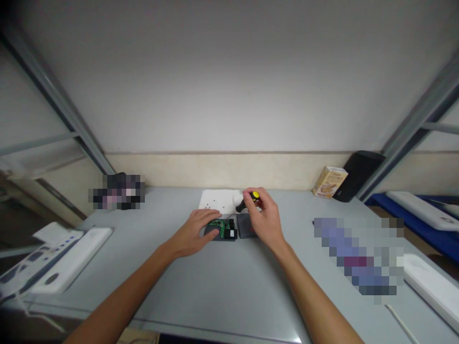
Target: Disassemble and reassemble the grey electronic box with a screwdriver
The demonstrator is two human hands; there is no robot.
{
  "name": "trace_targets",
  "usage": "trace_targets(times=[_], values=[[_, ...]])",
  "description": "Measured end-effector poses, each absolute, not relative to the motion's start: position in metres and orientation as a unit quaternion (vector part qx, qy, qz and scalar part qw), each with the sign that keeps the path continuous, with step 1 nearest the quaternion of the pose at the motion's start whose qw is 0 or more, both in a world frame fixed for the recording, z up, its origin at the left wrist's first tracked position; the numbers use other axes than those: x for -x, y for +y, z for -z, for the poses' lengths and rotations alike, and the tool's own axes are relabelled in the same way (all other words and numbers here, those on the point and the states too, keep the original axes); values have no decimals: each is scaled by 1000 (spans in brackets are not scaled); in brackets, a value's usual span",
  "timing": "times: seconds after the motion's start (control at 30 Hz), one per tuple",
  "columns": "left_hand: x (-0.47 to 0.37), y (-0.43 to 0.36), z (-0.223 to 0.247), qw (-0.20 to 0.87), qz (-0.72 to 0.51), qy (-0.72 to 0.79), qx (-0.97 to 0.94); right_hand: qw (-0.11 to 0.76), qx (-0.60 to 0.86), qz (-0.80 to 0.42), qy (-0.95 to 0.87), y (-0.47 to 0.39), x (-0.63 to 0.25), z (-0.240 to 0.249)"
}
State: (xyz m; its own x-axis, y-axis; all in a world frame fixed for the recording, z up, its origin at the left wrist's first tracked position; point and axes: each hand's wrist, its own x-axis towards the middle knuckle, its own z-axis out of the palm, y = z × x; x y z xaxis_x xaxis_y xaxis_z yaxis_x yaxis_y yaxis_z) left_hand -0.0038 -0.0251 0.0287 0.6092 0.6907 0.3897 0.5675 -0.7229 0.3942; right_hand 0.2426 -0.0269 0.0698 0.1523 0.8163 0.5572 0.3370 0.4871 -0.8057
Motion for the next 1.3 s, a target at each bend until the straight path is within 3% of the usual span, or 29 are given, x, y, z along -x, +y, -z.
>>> trace_targets(times=[0.5,1.3], values=[[-10,-27,-18,143,-219,357,-897,585,462,-169,-645,-27,-239,-68],[-12,-23,-15,212,-246,359,-875,550,445,-156,-689,-30,-239,-69]])
